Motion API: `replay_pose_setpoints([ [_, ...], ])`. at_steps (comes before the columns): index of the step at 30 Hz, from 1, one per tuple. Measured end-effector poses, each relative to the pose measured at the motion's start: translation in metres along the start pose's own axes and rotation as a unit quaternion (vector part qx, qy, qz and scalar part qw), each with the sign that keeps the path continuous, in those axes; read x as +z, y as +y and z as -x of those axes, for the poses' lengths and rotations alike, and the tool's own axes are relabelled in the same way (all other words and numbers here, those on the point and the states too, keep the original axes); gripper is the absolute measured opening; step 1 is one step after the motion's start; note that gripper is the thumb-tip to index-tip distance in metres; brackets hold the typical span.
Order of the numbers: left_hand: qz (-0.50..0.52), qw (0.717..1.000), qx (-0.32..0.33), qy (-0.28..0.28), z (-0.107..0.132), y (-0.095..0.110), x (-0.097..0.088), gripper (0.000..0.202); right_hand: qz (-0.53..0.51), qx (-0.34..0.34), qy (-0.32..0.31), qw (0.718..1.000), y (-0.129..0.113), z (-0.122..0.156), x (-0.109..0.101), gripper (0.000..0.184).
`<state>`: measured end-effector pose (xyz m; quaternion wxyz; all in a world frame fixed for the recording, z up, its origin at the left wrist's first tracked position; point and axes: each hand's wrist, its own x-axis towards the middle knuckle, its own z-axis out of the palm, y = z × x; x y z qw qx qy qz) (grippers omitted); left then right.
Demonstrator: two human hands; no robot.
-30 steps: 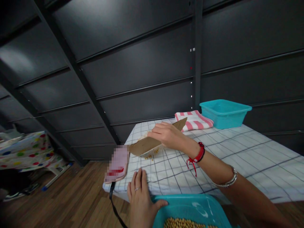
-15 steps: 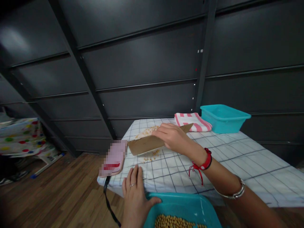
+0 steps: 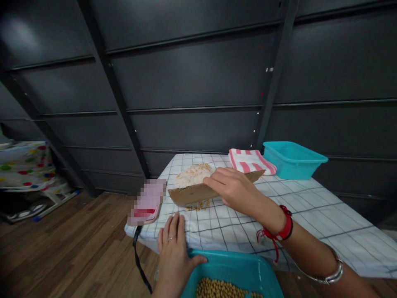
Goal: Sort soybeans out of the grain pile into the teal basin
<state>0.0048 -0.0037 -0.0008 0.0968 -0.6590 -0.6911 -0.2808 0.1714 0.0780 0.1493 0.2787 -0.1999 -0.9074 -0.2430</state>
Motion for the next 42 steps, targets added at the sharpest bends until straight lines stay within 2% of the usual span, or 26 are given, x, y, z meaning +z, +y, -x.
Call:
replay_pose_setpoints([
  [12,-0.005,1.000,0.004,-0.001,-0.001,-0.002,-0.001,0.101,0.002,-0.002,-0.009,1.000,-0.011,0.002,-0.010,0.034],
  [18,-0.015,1.000,0.016,0.009,0.000,-0.003,0.000,0.102,0.016,-0.004,-0.007,1.000,-0.014,0.002,-0.009,0.031],
  [25,-0.017,1.000,0.020,0.017,0.000,-0.005,0.002,0.100,0.016,-0.005,-0.007,1.000,-0.016,0.001,-0.017,0.031],
  [32,-0.019,0.999,0.021,0.022,0.000,-0.003,0.001,0.099,0.048,-0.012,-0.015,0.999,-0.018,-0.001,-0.011,0.027],
  [37,-0.013,0.999,0.022,0.023,0.000,-0.002,0.001,0.099,0.027,-0.001,-0.032,0.999,-0.020,0.002,-0.017,0.030],
  [42,-0.013,0.999,0.025,0.028,0.001,-0.002,0.001,0.099,0.046,-0.009,-0.016,0.999,-0.020,0.002,-0.017,0.029],
])
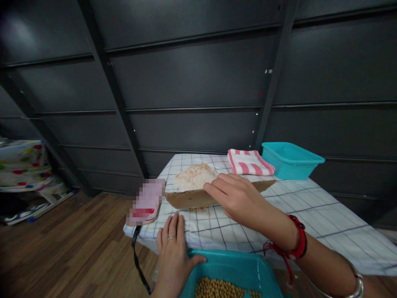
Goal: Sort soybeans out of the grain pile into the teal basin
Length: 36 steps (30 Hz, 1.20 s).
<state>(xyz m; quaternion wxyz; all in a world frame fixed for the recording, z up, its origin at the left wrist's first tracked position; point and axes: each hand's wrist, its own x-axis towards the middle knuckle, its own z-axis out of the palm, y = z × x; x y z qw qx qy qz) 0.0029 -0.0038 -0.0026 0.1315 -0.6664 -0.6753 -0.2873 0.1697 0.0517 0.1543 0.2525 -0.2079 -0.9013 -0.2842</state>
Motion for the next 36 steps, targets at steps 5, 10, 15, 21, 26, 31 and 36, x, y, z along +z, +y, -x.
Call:
replay_pose_setpoints([
  [5,-0.002,1.000,-0.001,-0.003,0.000,0.000,0.000,0.101,-0.004,0.003,-0.010,1.000,-0.001,0.000,0.006,0.028],
  [10,0.001,1.000,-0.005,-0.007,-0.001,0.001,-0.001,0.100,-0.015,0.011,-0.013,1.000,-0.002,0.003,0.000,0.028],
  [15,0.010,1.000,-0.009,-0.002,0.000,0.001,0.000,0.097,-0.001,0.011,-0.007,1.000,-0.004,0.001,0.001,0.029],
  [21,-0.002,1.000,-0.001,-0.005,0.001,0.001,0.000,0.097,0.004,0.008,-0.008,1.000,-0.005,0.003,0.002,0.028],
  [26,-0.016,1.000,0.006,-0.002,0.000,0.000,-0.001,0.099,0.032,-0.002,-0.005,0.999,-0.007,0.000,-0.001,0.026],
  [31,-0.008,1.000,0.006,-0.001,0.000,0.000,-0.001,0.097,0.035,-0.004,-0.009,0.999,-0.012,-0.005,0.000,0.026],
  [36,0.009,1.000,0.000,-0.002,0.001,0.000,0.001,0.098,0.027,-0.004,-0.010,1.000,-0.012,-0.001,-0.004,0.029],
])
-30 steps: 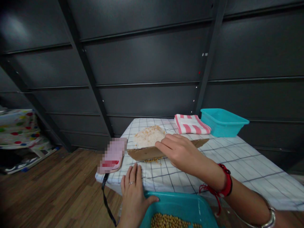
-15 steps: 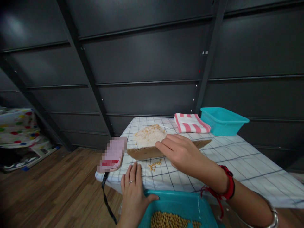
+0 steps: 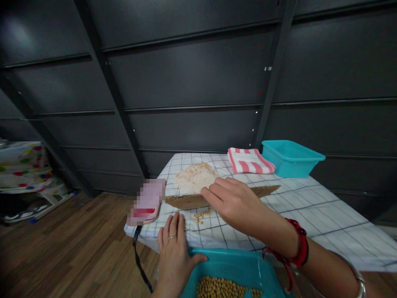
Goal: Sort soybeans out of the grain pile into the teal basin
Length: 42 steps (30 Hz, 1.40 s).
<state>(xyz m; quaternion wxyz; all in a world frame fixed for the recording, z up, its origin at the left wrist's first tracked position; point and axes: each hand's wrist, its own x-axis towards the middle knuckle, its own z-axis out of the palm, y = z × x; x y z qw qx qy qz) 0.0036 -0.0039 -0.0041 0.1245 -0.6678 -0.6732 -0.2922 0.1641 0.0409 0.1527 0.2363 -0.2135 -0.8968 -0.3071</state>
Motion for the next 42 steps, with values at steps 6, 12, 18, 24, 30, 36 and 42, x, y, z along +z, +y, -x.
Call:
replay_pose_setpoints([
  [6,-0.002,1.000,-0.003,-0.002,0.001,0.001,0.000,0.097,0.024,-0.004,0.003,1.000,0.001,0.001,0.001,0.026],
  [12,-0.004,1.000,-0.004,-0.004,0.000,0.001,-0.001,0.097,0.009,-0.009,-0.004,1.000,-0.001,0.004,0.004,0.026],
  [18,-0.001,1.000,-0.006,-0.007,-0.001,0.001,0.000,0.100,-0.010,-0.007,-0.019,1.000,0.000,0.011,0.000,0.026],
  [24,-0.005,1.000,0.004,-0.001,-0.002,-0.001,0.000,0.099,-0.020,0.007,0.012,1.000,0.005,0.023,-0.006,0.033],
  [30,0.008,1.000,-0.001,-0.007,-0.002,-0.003,0.002,0.101,-0.011,0.015,0.021,1.000,0.007,0.030,-0.010,0.033],
  [36,-0.004,1.000,0.002,-0.005,-0.003,-0.004,0.001,0.102,-0.003,0.009,0.025,1.000,0.006,0.028,-0.011,0.031],
  [42,-0.013,1.000,0.005,-0.007,-0.003,-0.002,0.001,0.102,-0.005,0.012,0.006,1.000,0.003,0.027,-0.014,0.030],
])
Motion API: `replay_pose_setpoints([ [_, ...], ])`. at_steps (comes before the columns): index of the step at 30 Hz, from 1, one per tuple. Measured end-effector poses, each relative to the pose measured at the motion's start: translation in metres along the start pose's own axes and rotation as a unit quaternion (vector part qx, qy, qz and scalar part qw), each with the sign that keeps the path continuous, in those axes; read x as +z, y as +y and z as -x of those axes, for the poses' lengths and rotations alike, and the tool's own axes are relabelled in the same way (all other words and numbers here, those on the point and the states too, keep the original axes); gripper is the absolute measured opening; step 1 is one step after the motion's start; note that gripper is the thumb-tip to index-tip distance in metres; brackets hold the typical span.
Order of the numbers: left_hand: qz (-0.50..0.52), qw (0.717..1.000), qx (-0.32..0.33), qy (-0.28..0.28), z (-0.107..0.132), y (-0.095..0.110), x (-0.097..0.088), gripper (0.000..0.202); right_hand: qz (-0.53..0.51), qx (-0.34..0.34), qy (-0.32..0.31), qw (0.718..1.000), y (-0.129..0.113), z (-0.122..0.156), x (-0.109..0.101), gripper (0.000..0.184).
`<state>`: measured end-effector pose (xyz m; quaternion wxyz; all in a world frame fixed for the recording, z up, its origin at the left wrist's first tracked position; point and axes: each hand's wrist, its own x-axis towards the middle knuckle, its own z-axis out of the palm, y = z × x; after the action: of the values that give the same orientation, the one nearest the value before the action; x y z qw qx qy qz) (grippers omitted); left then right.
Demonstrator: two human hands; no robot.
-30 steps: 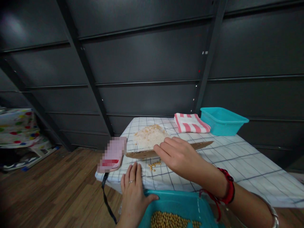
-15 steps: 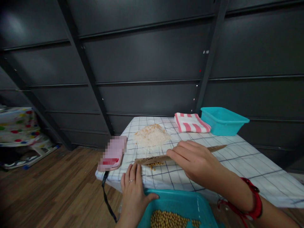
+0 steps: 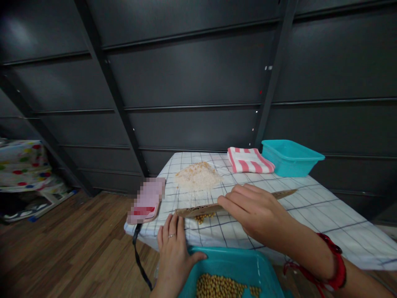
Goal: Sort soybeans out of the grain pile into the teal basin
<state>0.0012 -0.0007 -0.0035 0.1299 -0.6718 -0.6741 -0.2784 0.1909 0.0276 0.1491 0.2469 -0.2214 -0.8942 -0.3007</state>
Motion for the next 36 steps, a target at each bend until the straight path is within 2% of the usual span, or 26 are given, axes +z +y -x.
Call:
replay_pose_setpoints([
  [9,0.018,1.000,-0.007,-0.001,0.001,-0.002,0.001,0.100,0.022,0.012,0.022,0.999,0.008,0.008,-0.006,0.030],
  [16,-0.001,1.000,0.006,0.007,0.000,-0.002,0.000,0.106,0.011,0.025,-0.008,1.000,0.007,0.018,-0.006,0.029],
  [25,-0.006,1.000,0.012,0.008,0.000,-0.003,0.000,0.108,0.026,0.011,-0.013,1.000,0.004,0.012,-0.004,0.031],
  [31,-0.002,1.000,0.005,0.003,0.000,-0.003,0.000,0.106,-0.003,0.032,-0.022,0.999,-0.002,0.015,-0.009,0.027],
  [36,0.000,1.000,0.002,0.004,-0.001,-0.003,0.000,0.106,0.031,0.023,-0.021,0.999,0.000,0.012,-0.008,0.027],
])
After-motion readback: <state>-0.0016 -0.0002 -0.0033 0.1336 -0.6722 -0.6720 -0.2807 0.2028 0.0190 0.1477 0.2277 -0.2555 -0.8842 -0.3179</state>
